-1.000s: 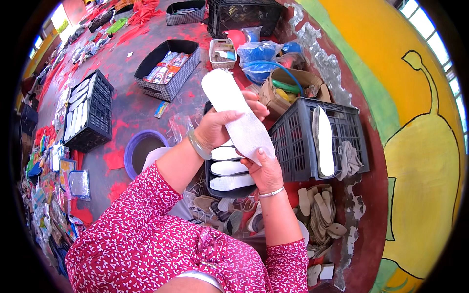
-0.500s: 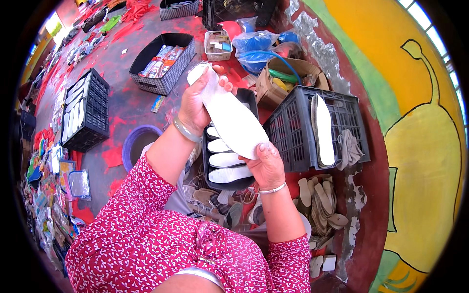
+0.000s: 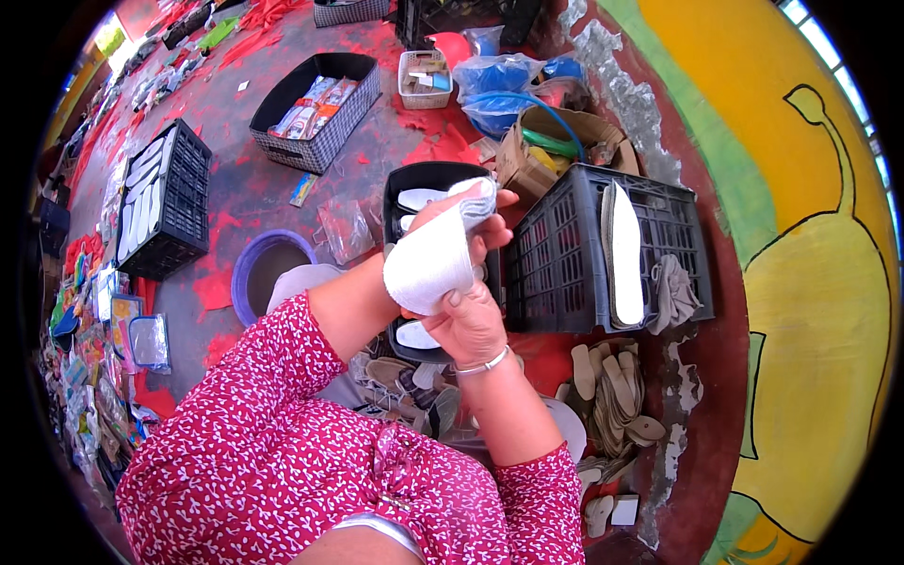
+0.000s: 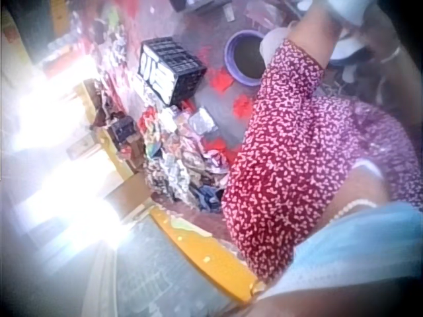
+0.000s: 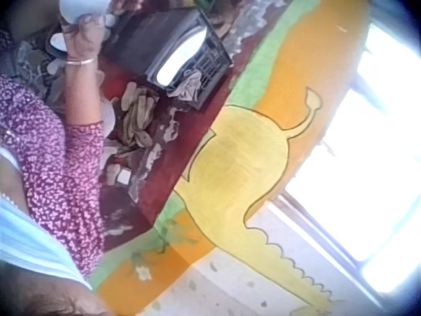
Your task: The person handles shoe insoles, wipes some with a cloth, and places them into a black bin.
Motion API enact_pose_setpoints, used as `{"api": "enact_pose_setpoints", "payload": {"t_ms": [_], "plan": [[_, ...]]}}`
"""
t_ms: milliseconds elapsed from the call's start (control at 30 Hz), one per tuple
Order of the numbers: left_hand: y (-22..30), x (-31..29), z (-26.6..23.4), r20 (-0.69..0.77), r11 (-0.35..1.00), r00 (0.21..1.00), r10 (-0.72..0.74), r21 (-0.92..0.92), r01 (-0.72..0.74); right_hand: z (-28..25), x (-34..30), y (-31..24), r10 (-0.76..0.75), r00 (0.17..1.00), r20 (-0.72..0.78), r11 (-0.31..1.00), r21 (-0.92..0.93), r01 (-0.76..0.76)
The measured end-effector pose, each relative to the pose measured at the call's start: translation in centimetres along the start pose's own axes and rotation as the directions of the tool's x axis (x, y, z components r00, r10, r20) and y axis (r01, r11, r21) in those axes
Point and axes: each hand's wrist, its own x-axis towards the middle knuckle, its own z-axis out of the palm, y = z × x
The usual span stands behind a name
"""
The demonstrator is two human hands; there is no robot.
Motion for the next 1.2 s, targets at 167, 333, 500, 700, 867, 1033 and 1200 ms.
{"api": "enact_pose_setpoints", "payload": {"t_ms": [167,333,500,700,867,1033,1200], "plan": [[3.7,1.0,-1.1,-0.095,0.956,0.951,0.293,0.010,-0.293,-1.2,-0.6,-5.5,-0.218,0.950,-0.224,0.838,-0.541,0.065],[2.4,0.2,-1.2,-0.060,0.967,0.979,0.194,0.181,-0.180,-1.7,-1.1,-7.1,-0.578,0.803,-0.148,0.286,-0.958,0.029],[-0.1,1.0,-1.1,-0.082,0.957,0.974,0.212,0.217,-0.190,-1.7,-0.3,-4.8,-0.251,0.815,0.523,-0.860,-0.506,0.060],[0.9,1.0,-1.2,-0.152,0.932,0.923,0.352,0.143,-0.332,0.2,-0.3,-4.5,-0.200,0.934,0.296,-0.740,-0.670,0.054],[1.5,0.7,-0.4,-0.018,0.873,0.886,0.464,0.179,-0.454,-0.6,-0.3,-5.5,-0.207,0.884,-0.419,0.808,-0.582,-0.086],[0.5,0.1,0.3,0.070,0.858,0.909,0.411,0.307,-0.411,-1.5,0.0,-4.8,0.069,0.879,-0.471,0.878,-0.390,-0.278],[-0.8,1.2,-0.9,0.085,0.711,0.871,0.484,0.542,-0.449,-3.5,-0.1,-0.8,-0.410,0.823,-0.395,0.536,-0.834,-0.133]]}}
